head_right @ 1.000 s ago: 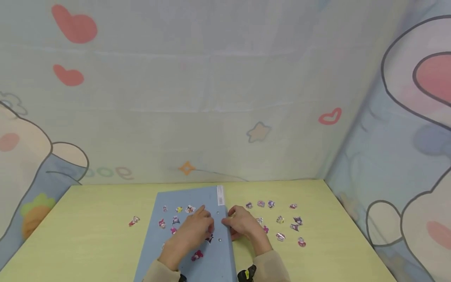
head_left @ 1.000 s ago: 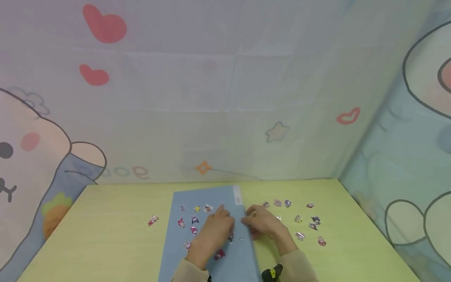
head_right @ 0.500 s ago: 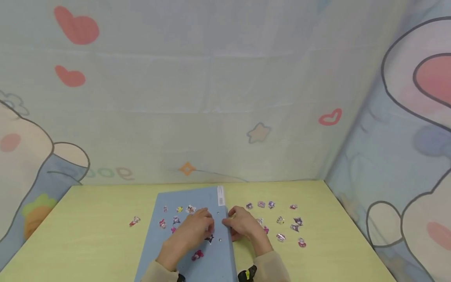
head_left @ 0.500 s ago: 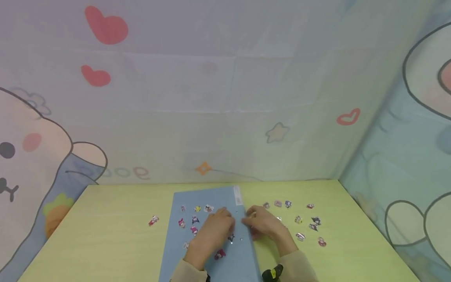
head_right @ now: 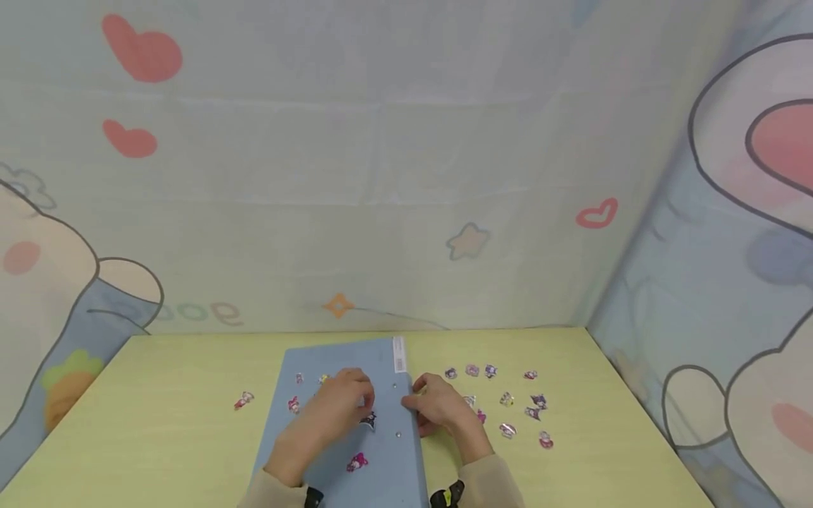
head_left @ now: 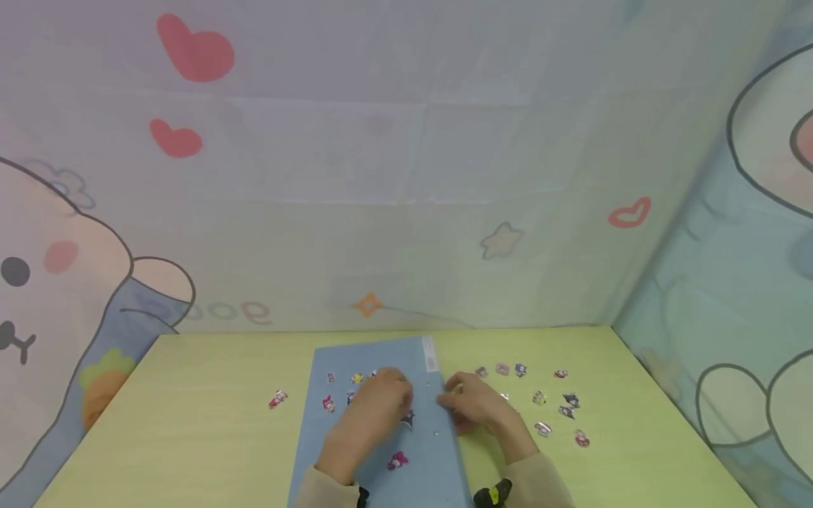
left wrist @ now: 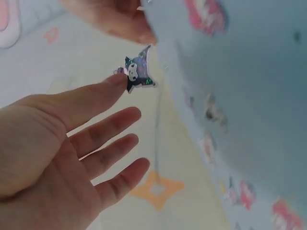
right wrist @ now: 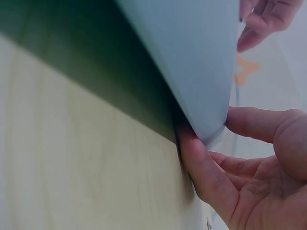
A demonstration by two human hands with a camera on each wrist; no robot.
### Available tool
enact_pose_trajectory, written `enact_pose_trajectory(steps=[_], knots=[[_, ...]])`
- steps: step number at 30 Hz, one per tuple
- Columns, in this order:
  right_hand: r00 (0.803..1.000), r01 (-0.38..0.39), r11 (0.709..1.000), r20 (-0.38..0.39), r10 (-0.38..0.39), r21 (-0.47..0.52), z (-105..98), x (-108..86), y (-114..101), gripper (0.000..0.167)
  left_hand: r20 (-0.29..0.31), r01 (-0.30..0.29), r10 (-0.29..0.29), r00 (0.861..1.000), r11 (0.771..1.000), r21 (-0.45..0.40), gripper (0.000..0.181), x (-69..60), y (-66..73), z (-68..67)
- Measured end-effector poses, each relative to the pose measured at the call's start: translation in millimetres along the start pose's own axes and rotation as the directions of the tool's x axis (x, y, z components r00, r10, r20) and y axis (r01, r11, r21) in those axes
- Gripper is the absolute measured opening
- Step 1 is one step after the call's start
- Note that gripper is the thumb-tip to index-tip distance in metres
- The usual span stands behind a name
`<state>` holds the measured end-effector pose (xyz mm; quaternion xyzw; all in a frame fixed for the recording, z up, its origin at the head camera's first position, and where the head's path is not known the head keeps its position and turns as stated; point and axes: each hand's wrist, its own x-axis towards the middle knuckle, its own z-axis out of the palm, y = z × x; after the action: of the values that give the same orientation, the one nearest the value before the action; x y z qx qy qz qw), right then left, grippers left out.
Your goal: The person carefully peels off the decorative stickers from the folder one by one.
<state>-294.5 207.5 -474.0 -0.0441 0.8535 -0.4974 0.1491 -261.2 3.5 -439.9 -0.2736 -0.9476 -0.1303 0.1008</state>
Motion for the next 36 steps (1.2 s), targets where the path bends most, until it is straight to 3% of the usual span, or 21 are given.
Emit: enact_pose_trajectory(steps=[3,10,18,25,31,36], knots=[[1.0,0.002,1.0,-0.001,-0.002,0.003,0,-1.2,-1,0.046,0.009,0.01,-0.009,1.0,0.997,-0.077,0.012,-3.0,-6.7,-10.3],[1.0,0.01,1.0,0.01,-0.01,0.024,1,-0.7,-1,0.046,-0.032,0.019,-0.027,0.999,0.978,-0.209,0.014,-13.5,-28.2,-38.8],[1.0,0.014,0.999,0.015,-0.014,0.032,0,0.6,4,0.046,-0.052,0.158,-0.181,0.982,0.941,-0.299,0.023,-35.0,-70.2,-55.4],[1.0,0.006,0.998,0.025,-0.007,0.06,-2,-0.4,1,0.046,-0.032,0.231,-0.248,0.968,0.937,-0.264,0.02,-63.5,-107.2,-69.8],[1.0,0.004,0.997,0.03,-0.007,0.076,-2,0.7,3,0.046,0.029,0.298,-0.298,0.954,0.934,-0.196,0.019,-85.5,-133.6,-71.1],[1.0,0.004,0.997,0.028,-0.006,0.076,-1,2.1,4,0.046,0.07,0.327,-0.319,0.945,0.931,-0.161,0.02,-94.9,-149.8,-64.3]])
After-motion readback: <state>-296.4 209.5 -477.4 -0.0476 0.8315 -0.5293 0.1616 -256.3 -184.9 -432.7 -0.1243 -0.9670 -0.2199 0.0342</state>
